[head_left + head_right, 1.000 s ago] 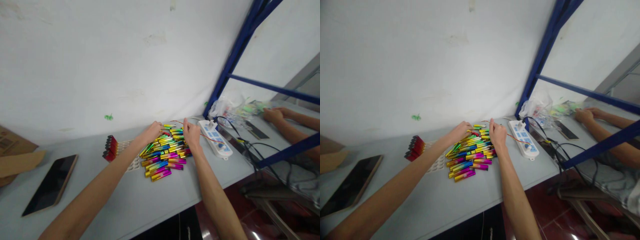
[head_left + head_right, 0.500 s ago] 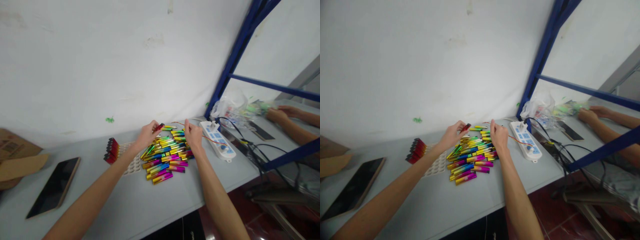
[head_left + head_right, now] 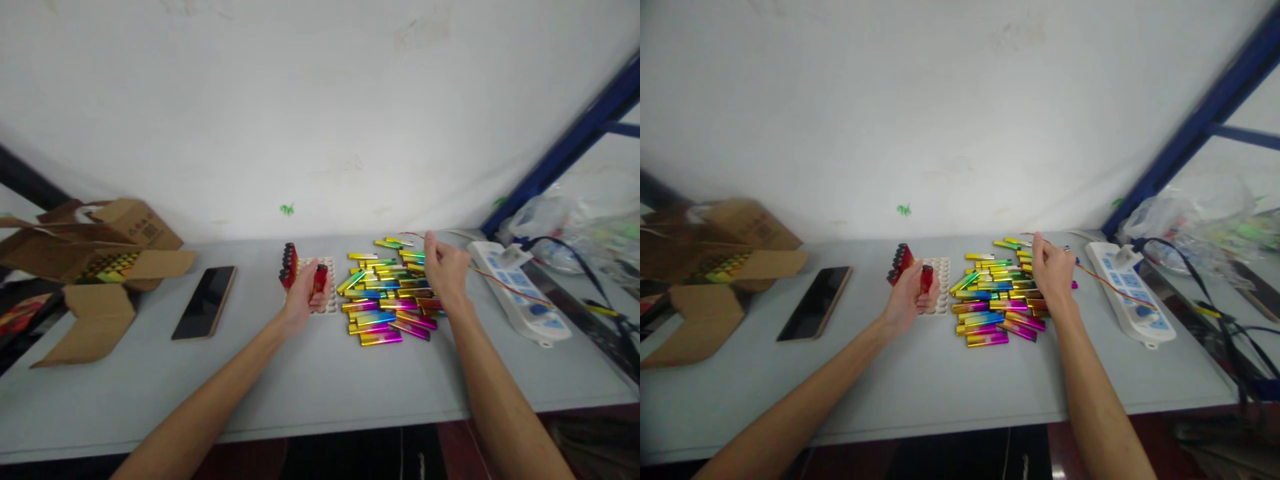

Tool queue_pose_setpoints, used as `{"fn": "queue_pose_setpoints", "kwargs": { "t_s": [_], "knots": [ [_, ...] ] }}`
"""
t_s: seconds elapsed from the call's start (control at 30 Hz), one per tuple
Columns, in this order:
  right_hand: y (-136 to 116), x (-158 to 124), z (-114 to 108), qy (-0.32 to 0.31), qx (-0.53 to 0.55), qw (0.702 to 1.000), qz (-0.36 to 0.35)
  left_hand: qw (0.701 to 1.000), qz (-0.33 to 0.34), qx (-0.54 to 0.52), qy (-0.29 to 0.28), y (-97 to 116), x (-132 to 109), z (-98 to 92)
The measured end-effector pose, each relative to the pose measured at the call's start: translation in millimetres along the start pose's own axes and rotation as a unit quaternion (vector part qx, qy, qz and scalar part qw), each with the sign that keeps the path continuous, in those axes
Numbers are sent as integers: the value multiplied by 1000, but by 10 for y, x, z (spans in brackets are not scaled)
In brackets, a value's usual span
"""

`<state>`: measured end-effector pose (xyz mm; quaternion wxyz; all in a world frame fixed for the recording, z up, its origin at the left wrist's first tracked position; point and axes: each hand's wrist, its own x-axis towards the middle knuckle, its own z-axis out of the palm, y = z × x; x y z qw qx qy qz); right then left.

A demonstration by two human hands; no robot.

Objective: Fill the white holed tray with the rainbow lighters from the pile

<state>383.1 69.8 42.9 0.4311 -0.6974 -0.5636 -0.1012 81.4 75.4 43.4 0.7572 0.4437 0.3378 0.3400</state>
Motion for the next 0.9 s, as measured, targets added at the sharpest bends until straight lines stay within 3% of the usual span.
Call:
{"fn": "queue_pose_setpoints", "kwargs": {
  "t_s": [0.37, 0.63, 0.77, 0.9],
  "knots": [
    [-33, -24, 43, -25, -14, 1000, 3, 998, 8, -4, 62, -94, -45, -9],
    [-34, -32, 47, -27, -12, 1000, -6, 997, 24, -39, 61, -79, -67, 24],
    [-34, -34, 59, -31, -7, 999, -12, 997, 49, -44, 31, 30, -130, 53],
    [-26, -38, 59, -37, 8, 999, -18, 989, 145, -2, 35, 289, -236, 67]
  ]
}}
